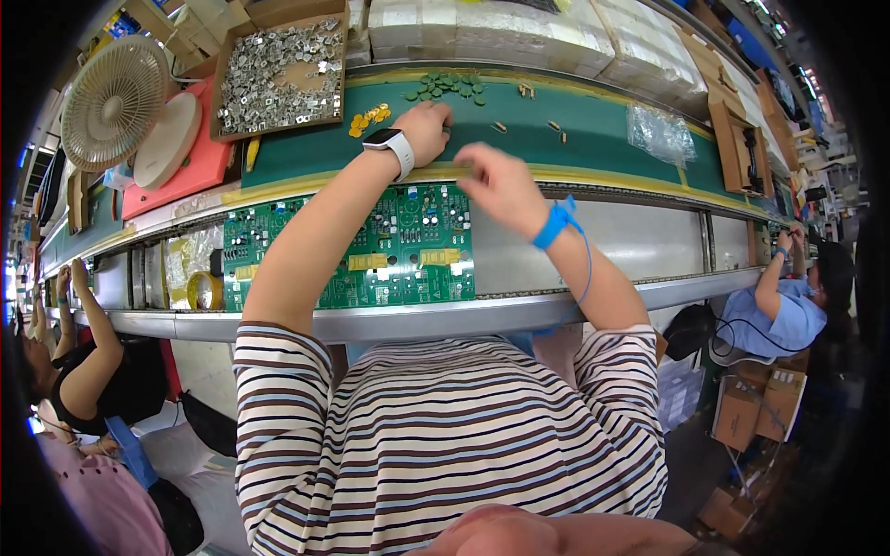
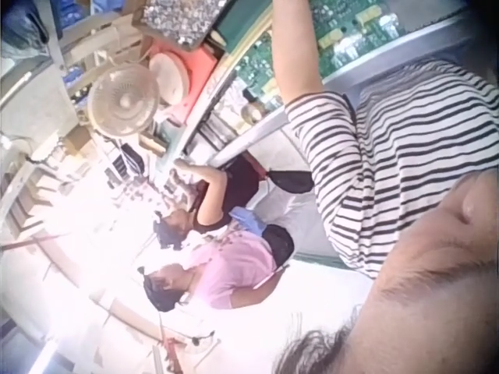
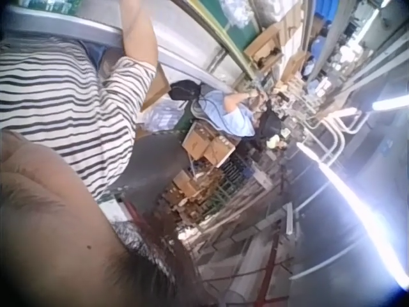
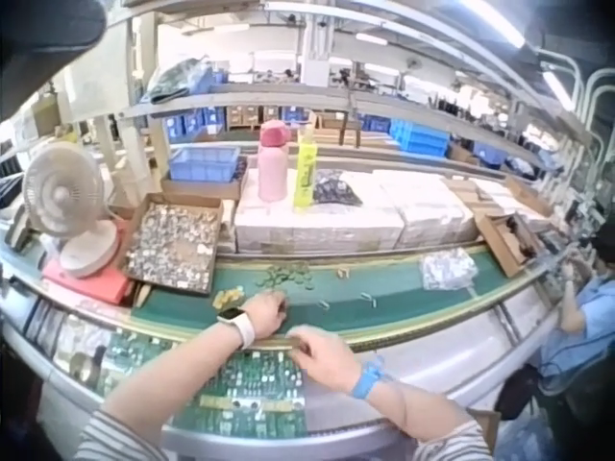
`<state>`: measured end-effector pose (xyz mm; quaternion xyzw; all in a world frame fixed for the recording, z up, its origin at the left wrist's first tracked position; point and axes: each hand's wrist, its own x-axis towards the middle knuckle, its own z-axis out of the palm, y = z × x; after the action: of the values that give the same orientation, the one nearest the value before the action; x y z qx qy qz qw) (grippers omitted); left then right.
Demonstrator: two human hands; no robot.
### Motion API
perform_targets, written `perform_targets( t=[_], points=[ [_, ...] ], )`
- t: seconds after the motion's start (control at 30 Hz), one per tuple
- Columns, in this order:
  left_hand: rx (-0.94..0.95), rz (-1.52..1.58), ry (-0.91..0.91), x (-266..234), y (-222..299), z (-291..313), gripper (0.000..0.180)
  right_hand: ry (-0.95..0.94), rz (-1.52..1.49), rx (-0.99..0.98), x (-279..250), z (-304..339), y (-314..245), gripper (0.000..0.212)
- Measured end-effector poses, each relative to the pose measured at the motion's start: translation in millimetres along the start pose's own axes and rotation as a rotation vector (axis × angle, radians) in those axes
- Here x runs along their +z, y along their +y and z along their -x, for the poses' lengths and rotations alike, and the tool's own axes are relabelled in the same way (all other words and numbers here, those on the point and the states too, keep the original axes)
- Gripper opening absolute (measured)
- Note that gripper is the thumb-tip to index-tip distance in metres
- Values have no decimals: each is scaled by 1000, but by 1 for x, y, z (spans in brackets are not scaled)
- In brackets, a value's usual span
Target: The person places and presses small electronic components onto a printed circuit board by hand.
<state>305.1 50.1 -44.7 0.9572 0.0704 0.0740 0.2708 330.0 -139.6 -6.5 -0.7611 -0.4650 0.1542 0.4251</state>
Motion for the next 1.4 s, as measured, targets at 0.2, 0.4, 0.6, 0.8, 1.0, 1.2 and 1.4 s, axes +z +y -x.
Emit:
perform_targets(
  t=[0.2, 0.4, 0.6, 0.8, 1.0, 1.2, 1.4],
  points=[
    [-47, 320, -92, -34, 31, 40, 21, -229, 30, -122, 37, 79, -26, 17],
    [-10, 497, -69, -79, 34, 144, 18, -220, 98, -45, 43, 99, -22, 16],
    [-259, 368, -15, -80, 20, 212, 16, -229, 125, -47, 41, 97, -25, 13],
    [-189, 257, 11, -65, 18, 237, 21, -228, 154, -84, 42, 97, -25, 12],
    [-74, 64, -39, -50, 21, 241, 18, -259, 191, -134, 41, 94, -27, 12],
    [-56, 52, -20, -40, 25, 236, 17, -280, 215, -156, 43, 92, -24, 11],
    [-28, 39, -50, -41, 23, 235, 17, -300, 334, -309, 45, 90, -23, 12]
  ],
)
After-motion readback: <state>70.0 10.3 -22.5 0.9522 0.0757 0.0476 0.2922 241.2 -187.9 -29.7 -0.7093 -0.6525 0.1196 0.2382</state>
